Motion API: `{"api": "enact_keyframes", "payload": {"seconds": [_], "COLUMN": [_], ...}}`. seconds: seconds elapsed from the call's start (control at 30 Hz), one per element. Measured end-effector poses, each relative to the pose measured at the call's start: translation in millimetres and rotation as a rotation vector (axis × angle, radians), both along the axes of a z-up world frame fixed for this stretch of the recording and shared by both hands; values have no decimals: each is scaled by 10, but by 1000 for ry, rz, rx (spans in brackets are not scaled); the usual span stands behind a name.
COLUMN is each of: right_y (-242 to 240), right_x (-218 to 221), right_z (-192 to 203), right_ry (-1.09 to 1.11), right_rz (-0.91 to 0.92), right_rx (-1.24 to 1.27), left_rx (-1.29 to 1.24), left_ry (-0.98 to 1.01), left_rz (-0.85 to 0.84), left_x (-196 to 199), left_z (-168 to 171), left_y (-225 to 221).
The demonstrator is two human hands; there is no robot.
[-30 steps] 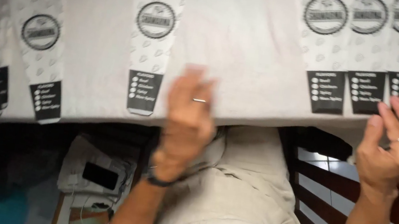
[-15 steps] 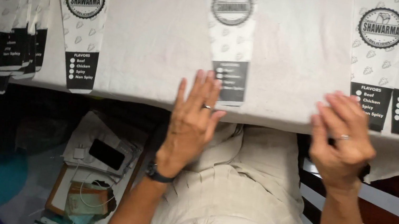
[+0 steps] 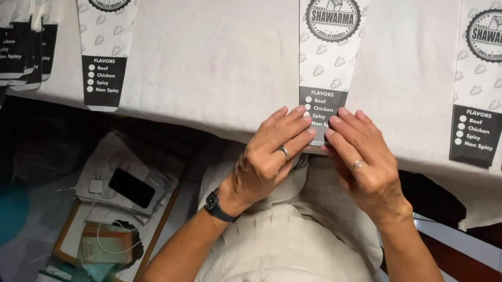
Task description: The person aligns several paper shawarma sleeves on a table and applies adhesive to the edges using a glue bottle.
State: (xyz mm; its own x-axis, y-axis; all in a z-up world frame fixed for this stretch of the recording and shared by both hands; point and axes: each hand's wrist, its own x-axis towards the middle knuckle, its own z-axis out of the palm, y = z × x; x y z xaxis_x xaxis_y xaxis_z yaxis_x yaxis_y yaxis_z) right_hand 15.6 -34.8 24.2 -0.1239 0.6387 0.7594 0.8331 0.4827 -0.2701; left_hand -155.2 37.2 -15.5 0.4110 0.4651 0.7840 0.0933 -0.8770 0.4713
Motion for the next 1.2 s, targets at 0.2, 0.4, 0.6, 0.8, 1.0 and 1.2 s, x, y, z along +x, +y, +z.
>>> {"api": "enact_keyframes", "payload": {"seconds": [0.2,0.4,0.6,0.8,1.0,1.2], "right_y": [-16,-16,-18,-30,-43,-99], "right_x": [-26,-48,-101,-65,-47,-4], "right_z": [5,51,149,160,286,250], "right_ry": [24,142,335,434,504,516], "right_rz": [4,0,-87,-99,-74,-50], "right_rx": [19,-42,-197,-290,-370,-359], "left_rx": [-27,-109,-293,-380,-426,-332], "left_ry": [14,-30,-115,-68,18,247], "left_rz": [-25,-12,117,156,13,17], "left_x": [-22,5,144,178,31,-72], "left_z": [71,112,153,126,237,283], "left_y": [40,31,-96,-123,-43,51]}}
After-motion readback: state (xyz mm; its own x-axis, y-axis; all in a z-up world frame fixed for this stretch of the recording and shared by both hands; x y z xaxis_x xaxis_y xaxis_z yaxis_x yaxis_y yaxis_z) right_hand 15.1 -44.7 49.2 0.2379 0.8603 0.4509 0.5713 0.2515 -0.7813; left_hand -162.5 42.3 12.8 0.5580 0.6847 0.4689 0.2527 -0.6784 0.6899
